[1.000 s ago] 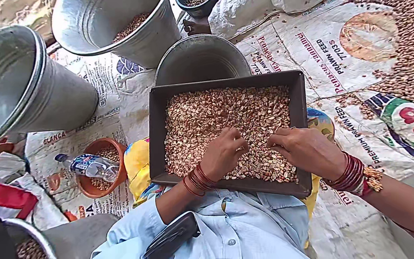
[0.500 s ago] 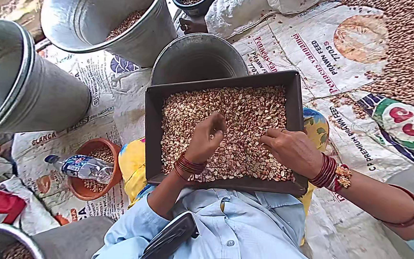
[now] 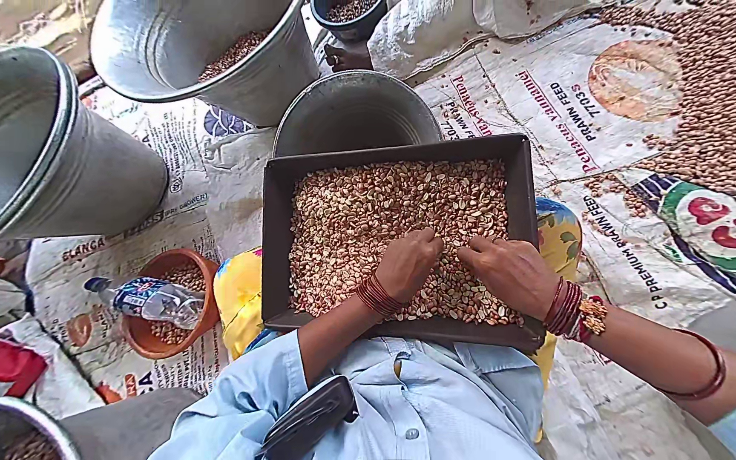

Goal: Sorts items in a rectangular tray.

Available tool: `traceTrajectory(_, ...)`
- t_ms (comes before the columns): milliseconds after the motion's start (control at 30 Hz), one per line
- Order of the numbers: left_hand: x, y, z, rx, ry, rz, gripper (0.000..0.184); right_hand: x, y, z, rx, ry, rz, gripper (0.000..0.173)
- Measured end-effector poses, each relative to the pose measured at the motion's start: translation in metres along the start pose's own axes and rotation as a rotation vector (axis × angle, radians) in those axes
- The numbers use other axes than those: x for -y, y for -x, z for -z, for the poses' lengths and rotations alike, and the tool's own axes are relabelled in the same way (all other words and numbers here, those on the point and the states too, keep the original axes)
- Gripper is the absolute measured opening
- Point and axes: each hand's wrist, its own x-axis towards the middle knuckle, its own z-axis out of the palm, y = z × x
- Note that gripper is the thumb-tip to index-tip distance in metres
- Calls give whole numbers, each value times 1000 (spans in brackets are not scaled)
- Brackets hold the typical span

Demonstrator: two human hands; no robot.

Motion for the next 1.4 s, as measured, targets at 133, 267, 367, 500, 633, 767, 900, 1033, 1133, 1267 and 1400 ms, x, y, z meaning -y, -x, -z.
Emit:
traceTrajectory(133,-3,3,4,60,61,39,16,-2,-1,2,-4,-22,-12,15)
traceTrajectory(267,34,5,34,-139,465,224,15,-6,-1,5,-102,-23,-9,9)
traceTrajectory(367,56,16,58,-177,604,286,26,-10,-1,10,-174,-36,-9,9)
traceTrajectory(500,41,31,49,-27,335,106,12,-14,-3,15,-187,-41,-9,11)
traceTrajectory(633,24,34,26,65,104,64,17,-15,-1,16,-194,-27,-6,12)
traceTrajectory(767,28,31,23,24,125,81,14,-15,0,17,-179,-32,-14,11)
traceTrajectory(900,43,34,40,-68,499,177,17,-14,0,18,-182,-44,-3,10)
traceTrajectory(1033,27,39,40,169,400,108,18,-12,0,19,-164,-39,8,12)
traceTrajectory(1133,11,40,28,294,257,98,17,-13,0,18,-152,-30,5,12)
traceTrajectory(1267,10,37,28,316,315,92,18,-13,1,18,-133,-38,-13,11)
traceTrajectory(1400,37,25,64,-56,126,95,12,-12,1,18,-119,-35,-4,12)
